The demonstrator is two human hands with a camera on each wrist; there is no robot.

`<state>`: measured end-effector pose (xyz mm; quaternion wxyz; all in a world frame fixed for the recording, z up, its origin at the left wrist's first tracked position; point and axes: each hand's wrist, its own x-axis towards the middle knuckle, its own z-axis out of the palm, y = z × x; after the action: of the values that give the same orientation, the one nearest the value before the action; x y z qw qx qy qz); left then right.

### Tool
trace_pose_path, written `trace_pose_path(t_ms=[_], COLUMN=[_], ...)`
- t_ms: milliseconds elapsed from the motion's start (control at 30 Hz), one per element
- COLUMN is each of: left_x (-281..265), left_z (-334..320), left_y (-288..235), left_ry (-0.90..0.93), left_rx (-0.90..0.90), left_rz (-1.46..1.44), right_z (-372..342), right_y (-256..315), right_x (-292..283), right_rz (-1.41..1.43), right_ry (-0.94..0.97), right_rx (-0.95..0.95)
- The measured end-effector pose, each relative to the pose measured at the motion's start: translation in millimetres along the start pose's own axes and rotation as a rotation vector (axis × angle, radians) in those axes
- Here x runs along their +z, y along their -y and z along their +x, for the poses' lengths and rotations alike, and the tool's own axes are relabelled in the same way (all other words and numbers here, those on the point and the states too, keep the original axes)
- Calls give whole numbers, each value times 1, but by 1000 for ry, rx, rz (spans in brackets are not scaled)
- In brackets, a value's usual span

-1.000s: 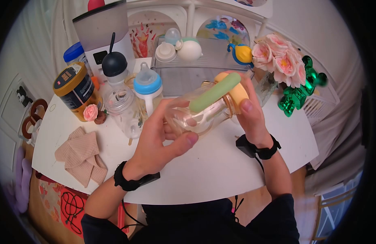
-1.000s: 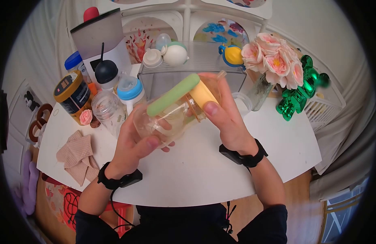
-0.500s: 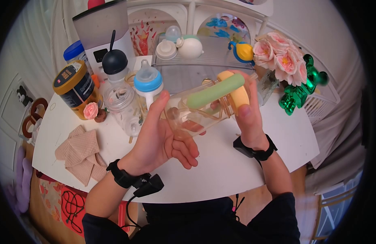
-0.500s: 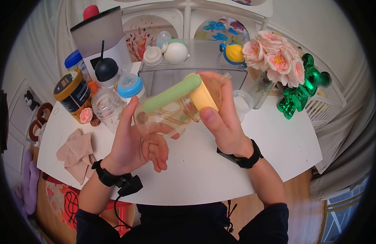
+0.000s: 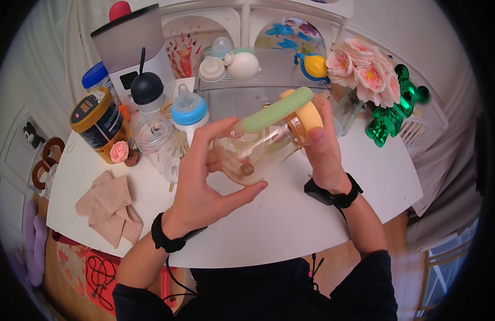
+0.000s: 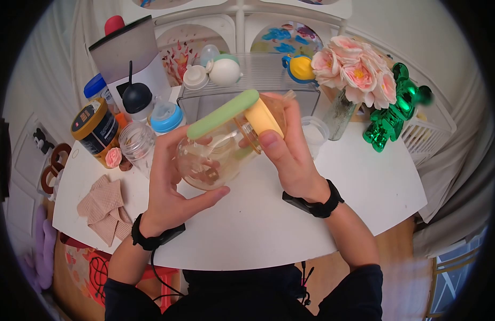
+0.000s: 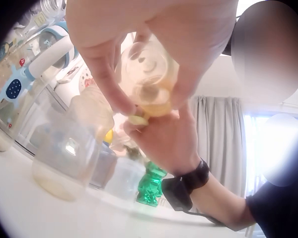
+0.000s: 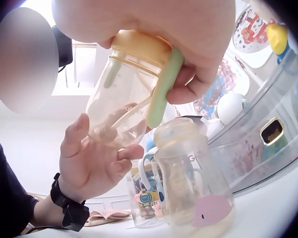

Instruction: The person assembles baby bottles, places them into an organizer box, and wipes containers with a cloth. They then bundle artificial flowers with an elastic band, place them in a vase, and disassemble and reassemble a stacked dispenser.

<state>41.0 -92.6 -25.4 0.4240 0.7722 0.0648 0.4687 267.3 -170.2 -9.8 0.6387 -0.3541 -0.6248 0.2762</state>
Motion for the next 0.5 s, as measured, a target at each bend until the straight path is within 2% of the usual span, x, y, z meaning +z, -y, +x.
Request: trace_pose_path(t_ms=[167,300,367,500], left_x=[-8,-3,-6,-17], left_z=[1,1,3,0], left_y=[0,5,-13,-5], left_ry=[-8,-87,-68,19], left_rx=[222,241,50,10], left_rz=[485,296,173,299], right_z=[1,-3,-5,-6], right_y=[-2,1,2,0], right_x=[1,5,6,13], right_rz=[37,62,63,94], right_ry=[-4,-34,-28,-51], right_rx=[-25,-32,-35,-78])
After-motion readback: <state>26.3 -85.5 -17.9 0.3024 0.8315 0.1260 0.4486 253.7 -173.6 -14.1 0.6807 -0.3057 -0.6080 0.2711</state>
